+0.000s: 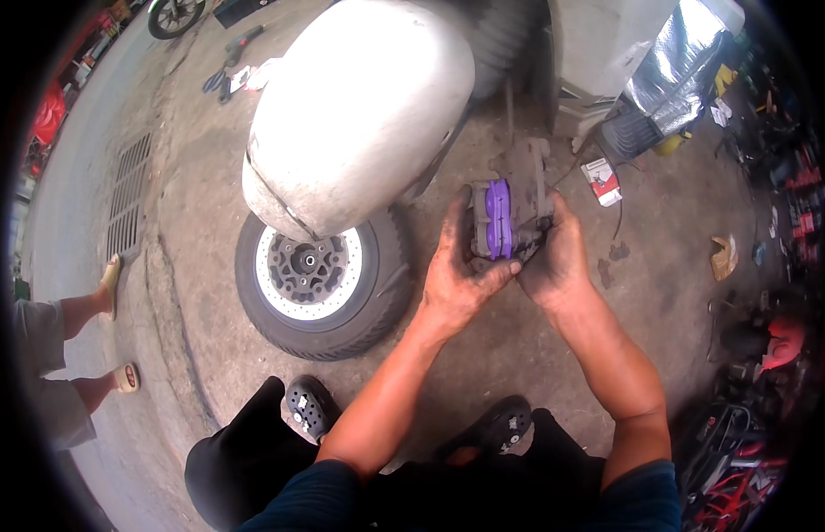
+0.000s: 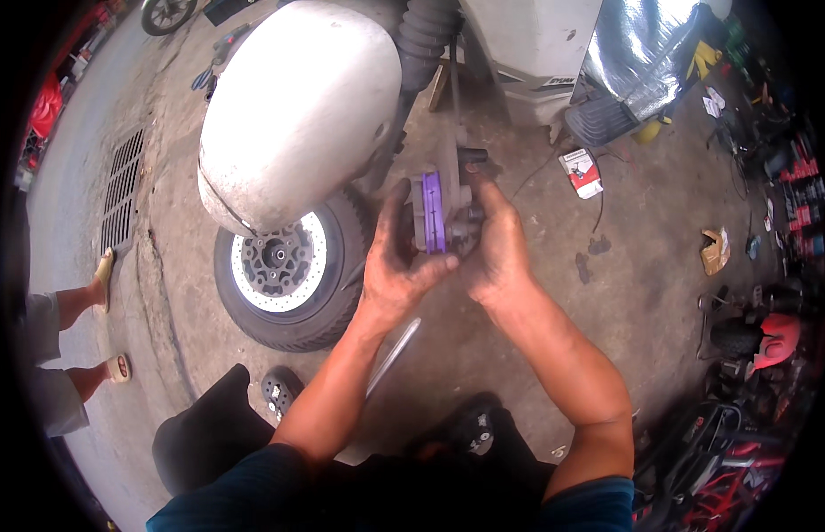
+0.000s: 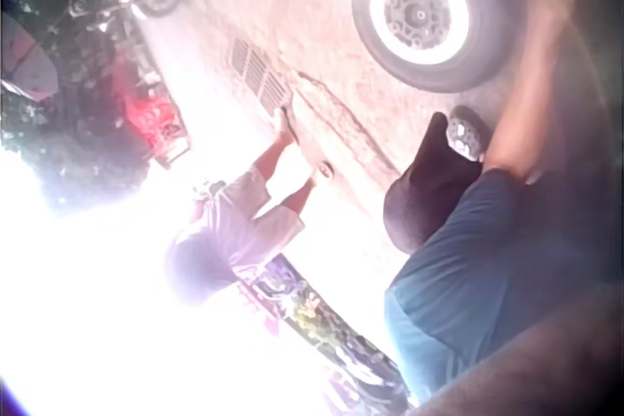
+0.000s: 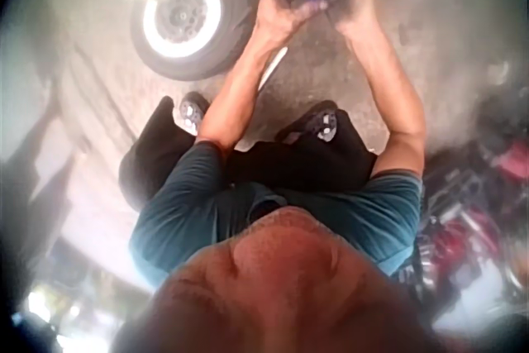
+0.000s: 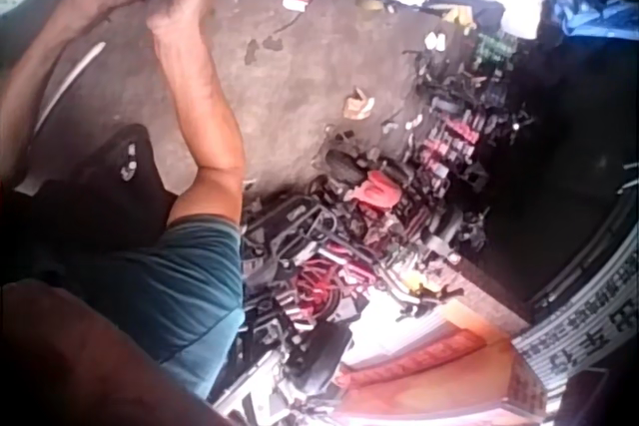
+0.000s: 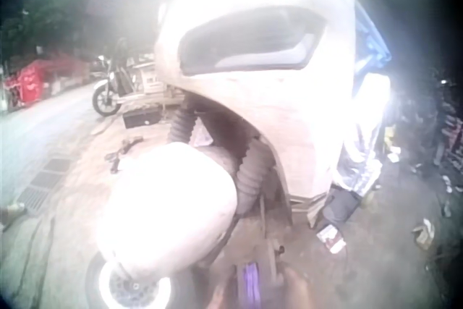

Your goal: The person aligns and fits brake pads together by hand, then inserts the brake pads into a brake caliper by hand.

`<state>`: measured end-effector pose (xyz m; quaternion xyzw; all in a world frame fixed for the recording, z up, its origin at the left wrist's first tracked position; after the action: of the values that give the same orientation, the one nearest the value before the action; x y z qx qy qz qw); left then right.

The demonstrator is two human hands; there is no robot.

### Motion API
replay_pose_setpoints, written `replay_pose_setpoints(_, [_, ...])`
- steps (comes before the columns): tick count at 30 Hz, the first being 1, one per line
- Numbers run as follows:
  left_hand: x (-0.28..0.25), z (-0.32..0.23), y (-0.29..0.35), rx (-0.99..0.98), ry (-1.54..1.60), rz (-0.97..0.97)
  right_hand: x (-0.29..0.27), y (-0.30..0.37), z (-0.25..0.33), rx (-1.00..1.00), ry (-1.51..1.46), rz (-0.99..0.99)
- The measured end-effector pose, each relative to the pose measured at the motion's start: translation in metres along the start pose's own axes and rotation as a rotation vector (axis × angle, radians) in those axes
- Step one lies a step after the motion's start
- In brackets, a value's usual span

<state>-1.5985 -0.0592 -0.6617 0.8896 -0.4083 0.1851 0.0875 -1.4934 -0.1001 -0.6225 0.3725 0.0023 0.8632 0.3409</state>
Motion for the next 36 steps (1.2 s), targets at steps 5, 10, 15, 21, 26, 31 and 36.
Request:
replay_pose_setpoints(5, [0.003,0.010,0.006,0.120,-0.038,-0.118,0.004,0.002,-0.001,0.036,-0.056,-0.030])
replay_pose_setpoints(10, [-0.003,0.001,0.010,0.120,-0.031,-0.127,0.011,-0.001,0.004,0.054,-0.063,0.022])
replay_pose_setpoints(15, [-0.009,-0.020,0.010,0.053,-0.318,-0.167,0.009,-0.001,0.012,0.075,0.007,0.042])
replay_pose_setpoints(21, [-0.004,-0.036,0.016,0.254,-0.425,-0.231,0.016,0.006,0.032,0.046,0.120,0.301])
replay_pose_setpoints(26, [0.006,-0.049,0.016,0.159,-0.284,-0.208,0.022,-0.008,0.006,0.033,-0.209,0.224])
replay_pose_setpoints(31, [0.003,-0.076,0.004,0.097,-0.154,-0.072,0.033,-0.009,0.016,0.075,-0.398,0.247])
replay_pose_setpoints(36, [0.010,-0.088,0.004,-0.096,-0.157,-0.098,0.030,-0.011,0.021,0.120,-0.509,0.369])
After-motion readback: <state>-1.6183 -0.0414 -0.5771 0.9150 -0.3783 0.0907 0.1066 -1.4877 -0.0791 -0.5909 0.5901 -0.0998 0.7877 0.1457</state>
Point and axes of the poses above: each hand's wrist, its own y-axis away from the middle knuckle, its own x-axis out of the palm, z = x × y, the point moved 3 cm from there along -y, towards the middle knuckle, and after that the axes turned 10 degrees about -x, right-handed, at the moved point
